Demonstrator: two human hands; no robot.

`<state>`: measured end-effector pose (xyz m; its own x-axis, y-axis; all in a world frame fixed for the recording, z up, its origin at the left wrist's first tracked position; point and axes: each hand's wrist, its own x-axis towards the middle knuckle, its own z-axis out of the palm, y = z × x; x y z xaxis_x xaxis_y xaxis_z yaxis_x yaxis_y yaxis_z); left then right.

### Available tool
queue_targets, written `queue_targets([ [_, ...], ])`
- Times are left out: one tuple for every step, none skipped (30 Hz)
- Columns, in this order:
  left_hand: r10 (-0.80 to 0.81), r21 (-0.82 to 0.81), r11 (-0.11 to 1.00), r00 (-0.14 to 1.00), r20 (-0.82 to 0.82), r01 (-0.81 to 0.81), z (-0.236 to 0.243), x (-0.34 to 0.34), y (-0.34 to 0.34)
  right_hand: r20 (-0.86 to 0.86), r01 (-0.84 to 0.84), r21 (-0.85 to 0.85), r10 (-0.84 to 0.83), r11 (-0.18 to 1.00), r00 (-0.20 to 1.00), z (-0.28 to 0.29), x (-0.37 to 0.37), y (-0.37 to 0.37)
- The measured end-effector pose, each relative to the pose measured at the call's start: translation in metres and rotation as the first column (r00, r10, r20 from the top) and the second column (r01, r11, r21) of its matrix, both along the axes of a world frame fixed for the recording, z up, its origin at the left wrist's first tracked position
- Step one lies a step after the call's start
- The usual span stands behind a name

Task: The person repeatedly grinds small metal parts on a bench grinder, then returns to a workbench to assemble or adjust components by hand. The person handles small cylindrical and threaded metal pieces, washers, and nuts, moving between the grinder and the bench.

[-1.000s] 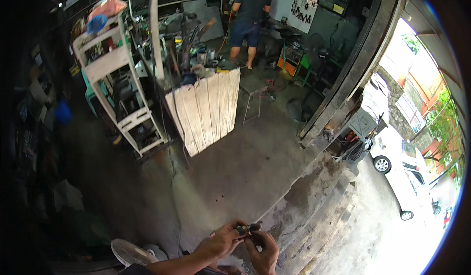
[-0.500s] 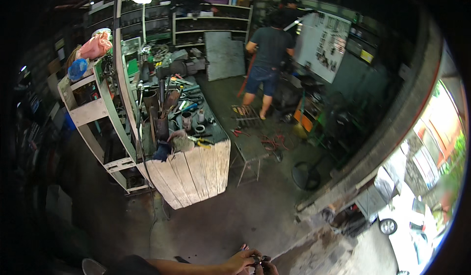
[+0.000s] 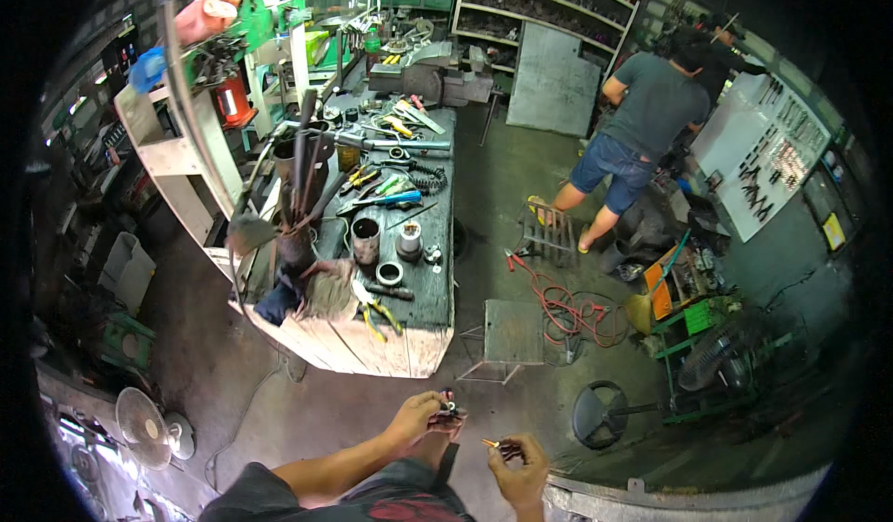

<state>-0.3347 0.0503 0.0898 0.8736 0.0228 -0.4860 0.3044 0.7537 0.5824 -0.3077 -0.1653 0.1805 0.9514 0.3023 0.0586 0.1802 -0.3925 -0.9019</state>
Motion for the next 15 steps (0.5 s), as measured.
queue_targets([
  [0.038,0.11,0.993,0.998,0.04,-0.043,-0.009,0.028,0.009,0.006,-0.041,-0.059,0.042,0.997,0.999,0.005,0.03,0.006],
  [0.053,0.222,0.973,0.997,0.057,-0.064,-0.015,0.06,0.023,0.048,-0.049,-0.146,0.057,0.988,0.997,0.011,0.061,0.017],
  [0.039,0.318,0.947,0.999,0.017,-0.042,-0.02,0.08,0.024,0.078,-0.121,-0.204,0.139,0.971,0.987,0.017,0.091,0.029],
  [0.066,0.239,0.969,0.998,0.015,-0.067,-0.022,0.096,0.024,0.047,-0.169,-0.276,0.189,0.946,0.981,0.03,0.117,0.031],
  [0.096,0.18,0.978,0.995,0.037,-0.101,-0.021,0.122,0.035,0.081,-0.218,-0.226,0.242,0.949,0.967,0.043,0.14,0.042],
  [0.083,0.25,0.965,0.996,0.006,-0.082,-0.015,0.14,0.045,0.042,-0.318,-0.256,0.339,0.913,0.94,0.06,0.17,0.052],
  [0.106,0.284,0.951,0.992,0.071,-0.122,-0.008,0.152,0.054,0.107,-0.398,-0.268,0.437,0.877,0.893,0.075,0.199,0.067],
  [0.127,0.293,0.945,0.989,0.076,-0.144,-0.001,0.161,0.061,0.169,-0.463,-0.304,0.525,0.833,0.834,0.089,0.227,0.085],
  [0.159,0.283,0.938,0.975,0.158,-0.199,0.005,0.17,0.068,0.292,-0.542,-0.317,0.624,0.778,0.725,0.102,0.254,0.107],
  [0.192,0.295,0.93,0.975,0.114,-0.218,0.01,0.178,0.075,0.393,-0.597,-0.361,0.697,0.717,0.6,0.113,0.28,0.132],
  [0.229,0.294,0.923,0.969,0.092,-0.247,0.012,0.181,0.08,0.469,-0.635,-0.405,0.745,0.658,0.474,0.124,0.301,0.159],
  [0.265,0.282,0.92,0.962,0.068,-0.274,0.011,0.183,0.083,0.479,-0.677,-0.464,0.804,0.572,0.352,0.135,0.32,0.186],
  [0.295,0.306,0.907,0.955,0.034,-0.291,0.006,0.184,0.087,0.501,-0.675,-0.545,0.839,0.498,0.214,0.145,0.334,0.218],
  [0.35,0.289,0.89,0.935,0.062,-0.353,0.0,0.182,0.089,0.348,-0.667,-0.669,0.931,0.328,0.11,0.158,0.344,0.245],
  [0.399,0.252,0.874,0.909,0.117,-0.416,-0.008,0.18,0.091,0.301,-0.672,-0.715,0.953,0.195,-0.044,0.172,0.349,0.275],
])
